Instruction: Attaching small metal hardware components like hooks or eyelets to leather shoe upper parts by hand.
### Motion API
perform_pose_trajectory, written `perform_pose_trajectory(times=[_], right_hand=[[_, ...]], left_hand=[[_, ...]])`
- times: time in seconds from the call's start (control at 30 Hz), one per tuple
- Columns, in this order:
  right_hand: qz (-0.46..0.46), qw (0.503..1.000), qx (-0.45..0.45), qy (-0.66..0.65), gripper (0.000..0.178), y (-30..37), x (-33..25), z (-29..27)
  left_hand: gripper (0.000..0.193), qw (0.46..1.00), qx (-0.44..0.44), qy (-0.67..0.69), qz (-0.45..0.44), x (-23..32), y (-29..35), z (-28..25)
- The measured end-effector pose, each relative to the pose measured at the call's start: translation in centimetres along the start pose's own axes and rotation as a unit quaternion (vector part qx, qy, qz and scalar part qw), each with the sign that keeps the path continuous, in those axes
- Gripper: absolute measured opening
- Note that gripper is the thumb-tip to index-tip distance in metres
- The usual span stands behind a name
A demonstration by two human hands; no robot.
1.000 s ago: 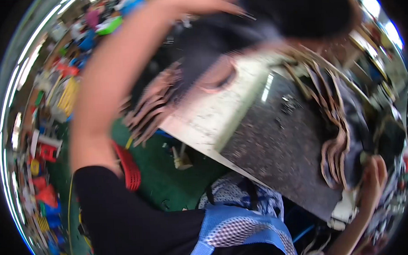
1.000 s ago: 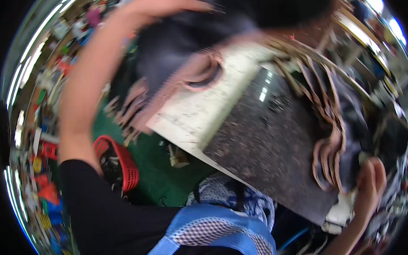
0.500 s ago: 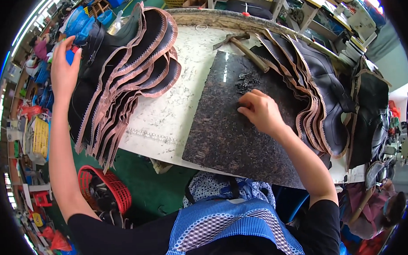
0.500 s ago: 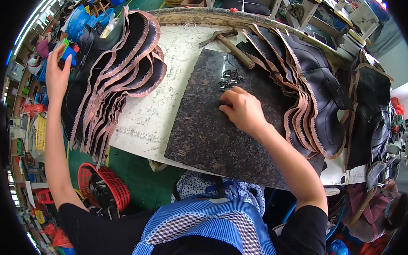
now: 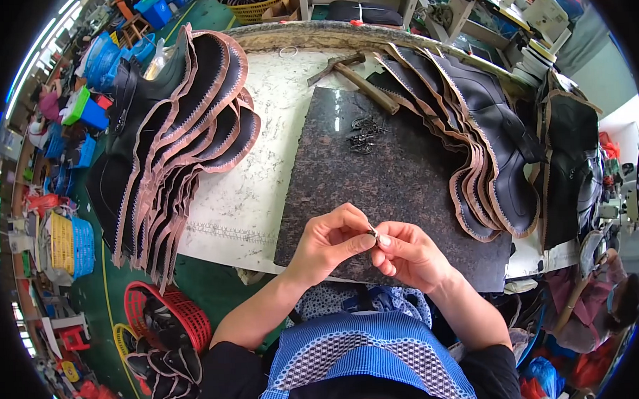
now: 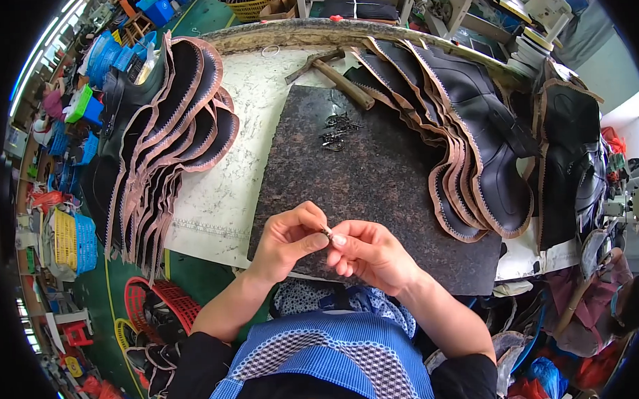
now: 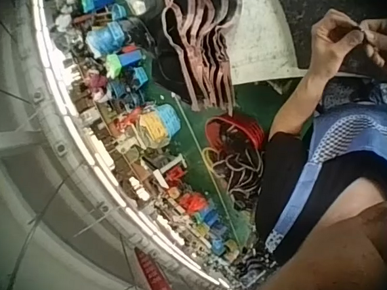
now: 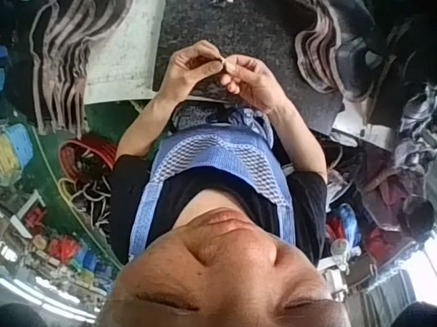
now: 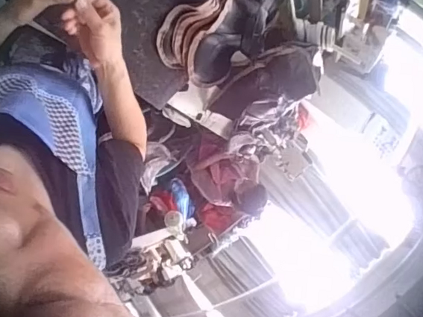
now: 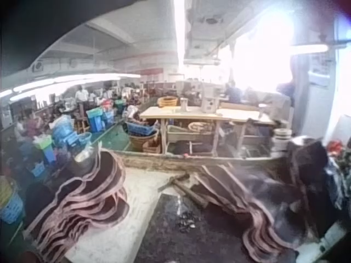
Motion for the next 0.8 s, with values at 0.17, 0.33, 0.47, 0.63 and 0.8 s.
perform_pose_trajectory(times=[0.17, 0.33, 0.47, 0.63, 0.8], right_hand=[[-0.181, 0.931, 0.111, 0.296, 0.026, 2.5, -1.1, 1.4], [-0.298, 0.864, 0.065, 0.401, 0.030, 3.5, -2.6, 2.1], [-0.391, 0.714, 0.055, 0.578, 0.033, 4.6, -3.3, 3.6], [-0.385, 0.780, 0.074, 0.487, 0.028, 5.1, -2.9, 2.8], [-0.358, 0.867, 0.105, 0.329, 0.036, 5.1, -2.0, 1.3]], left_hand=[[0.007, 0.986, 0.071, 0.100, -0.115, -1.8, 0.2, 0.2], [0.008, 0.978, 0.060, 0.148, -0.133, -1.8, 0.4, 1.0], [0.008, 0.952, 0.030, 0.277, -0.127, -2.3, 0.6, 1.4], [0.009, 0.971, 0.027, 0.219, -0.097, -1.7, -0.5, 2.8], [0.009, 0.975, 0.042, 0.177, -0.130, -2.1, -1.1, 3.9]])
Point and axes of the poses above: each hand's wrist, its own y-axis away from the middle knuckle, its own z-axis out of the palm, x = y × z, the point moved 5 cm from there along -y, towards the middle knuckle, and after that the axes turned 2 degrees about -x, right-handed, at the moved point
